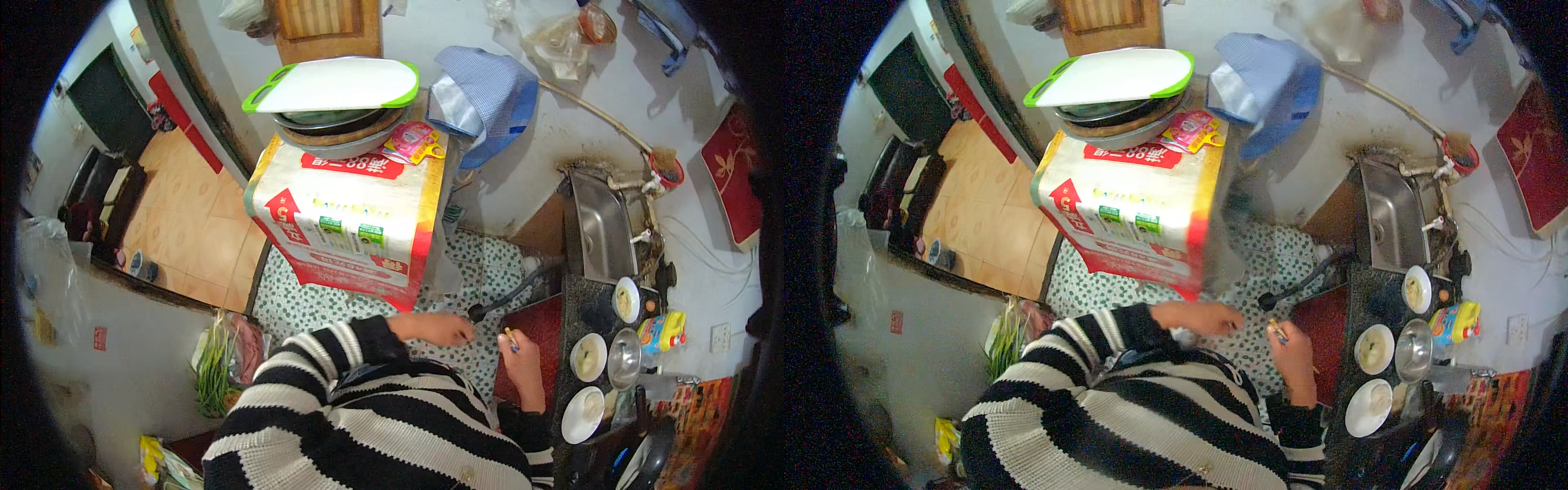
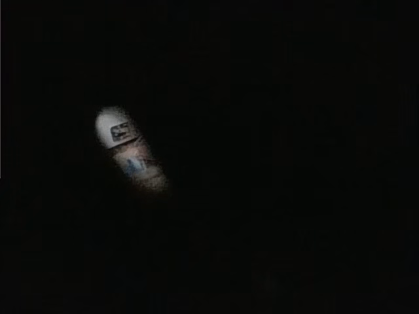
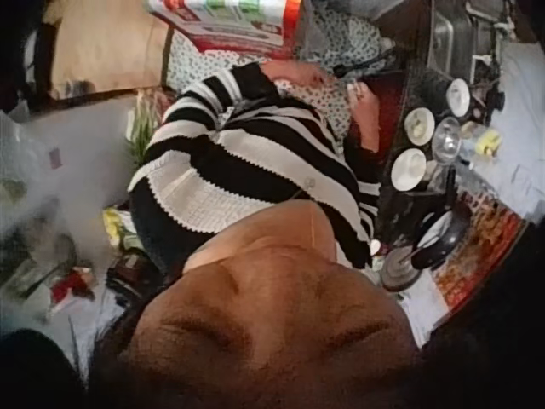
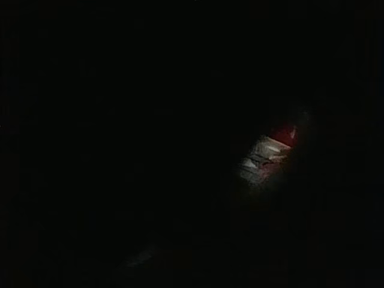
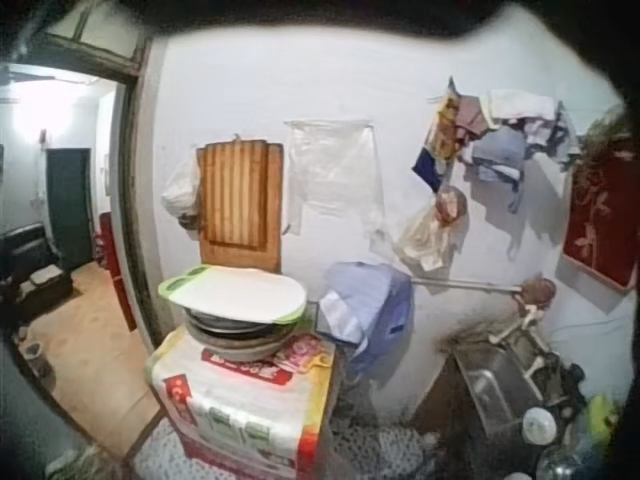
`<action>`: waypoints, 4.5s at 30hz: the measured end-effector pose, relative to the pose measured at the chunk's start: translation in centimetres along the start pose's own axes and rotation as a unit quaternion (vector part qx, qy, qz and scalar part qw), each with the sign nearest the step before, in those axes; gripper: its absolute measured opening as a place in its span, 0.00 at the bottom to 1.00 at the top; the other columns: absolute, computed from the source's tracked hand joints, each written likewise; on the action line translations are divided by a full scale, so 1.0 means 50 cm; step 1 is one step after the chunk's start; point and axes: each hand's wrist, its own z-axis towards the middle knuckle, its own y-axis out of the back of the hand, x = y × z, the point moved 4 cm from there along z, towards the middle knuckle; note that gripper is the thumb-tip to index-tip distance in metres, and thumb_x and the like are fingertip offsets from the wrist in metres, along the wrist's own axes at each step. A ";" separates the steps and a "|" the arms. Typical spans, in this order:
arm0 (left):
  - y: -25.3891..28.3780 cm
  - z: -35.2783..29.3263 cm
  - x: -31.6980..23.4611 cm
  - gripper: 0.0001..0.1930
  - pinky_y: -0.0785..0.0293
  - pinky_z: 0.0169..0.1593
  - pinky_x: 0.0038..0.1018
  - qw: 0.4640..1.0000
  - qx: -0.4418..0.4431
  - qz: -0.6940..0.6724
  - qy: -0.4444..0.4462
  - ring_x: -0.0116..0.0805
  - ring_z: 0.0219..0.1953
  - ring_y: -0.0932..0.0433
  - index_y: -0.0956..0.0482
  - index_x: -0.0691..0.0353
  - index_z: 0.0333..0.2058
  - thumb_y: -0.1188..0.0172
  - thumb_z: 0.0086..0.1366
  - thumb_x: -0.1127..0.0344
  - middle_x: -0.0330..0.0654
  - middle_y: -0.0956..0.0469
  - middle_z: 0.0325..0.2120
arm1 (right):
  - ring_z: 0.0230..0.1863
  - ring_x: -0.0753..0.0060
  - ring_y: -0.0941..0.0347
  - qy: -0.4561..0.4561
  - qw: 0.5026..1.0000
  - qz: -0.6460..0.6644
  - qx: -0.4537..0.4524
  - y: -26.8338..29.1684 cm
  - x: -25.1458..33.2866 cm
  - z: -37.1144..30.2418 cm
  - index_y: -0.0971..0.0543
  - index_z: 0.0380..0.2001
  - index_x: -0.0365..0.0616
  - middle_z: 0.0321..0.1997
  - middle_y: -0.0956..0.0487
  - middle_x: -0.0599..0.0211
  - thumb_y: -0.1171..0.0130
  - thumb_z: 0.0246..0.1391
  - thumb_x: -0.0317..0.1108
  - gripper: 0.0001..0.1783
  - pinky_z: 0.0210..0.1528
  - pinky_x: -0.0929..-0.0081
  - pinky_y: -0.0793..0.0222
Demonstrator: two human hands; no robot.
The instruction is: The person stirs noodles in a wok on a portable stove, then transfers cooked noodles into a bowl. They handle a wok, chopsticks, a bowl, and a lid, and briefly move around the kitchen.
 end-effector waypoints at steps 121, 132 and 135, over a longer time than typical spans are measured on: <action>0.112 -0.673 0.269 0.21 0.34 0.21 0.30 0.474 -0.790 -0.359 0.151 0.30 0.21 0.34 0.33 0.61 0.49 0.45 0.59 0.59 0.37 0.31 0.26 | 0.31 0.59 0.23 0.209 0.895 -0.010 0.395 -0.107 0.139 0.004 0.24 0.43 0.39 0.31 0.21 0.54 0.50 0.61 0.36 0.13 0.35 0.67 0.30; 0.235 -0.742 0.181 0.24 0.32 0.27 0.34 0.417 -0.816 -0.356 0.182 0.30 0.28 0.34 0.37 0.56 0.53 0.44 0.59 0.60 0.37 0.31 0.31 | 0.35 0.58 0.24 0.250 0.848 -0.035 0.466 -0.114 0.178 -0.030 0.25 0.46 0.44 0.36 0.22 0.51 0.48 0.60 0.33 0.12 0.38 0.68 0.32; 0.199 -0.724 0.191 0.22 0.32 0.28 0.36 0.432 -0.794 -0.375 0.204 0.31 0.28 0.34 0.35 0.55 0.50 0.43 0.58 0.59 0.37 0.30 0.32 | 0.35 0.54 0.25 0.251 0.847 -0.038 0.466 -0.116 0.172 -0.028 0.26 0.47 0.44 0.36 0.22 0.51 0.48 0.60 0.33 0.13 0.39 0.67 0.32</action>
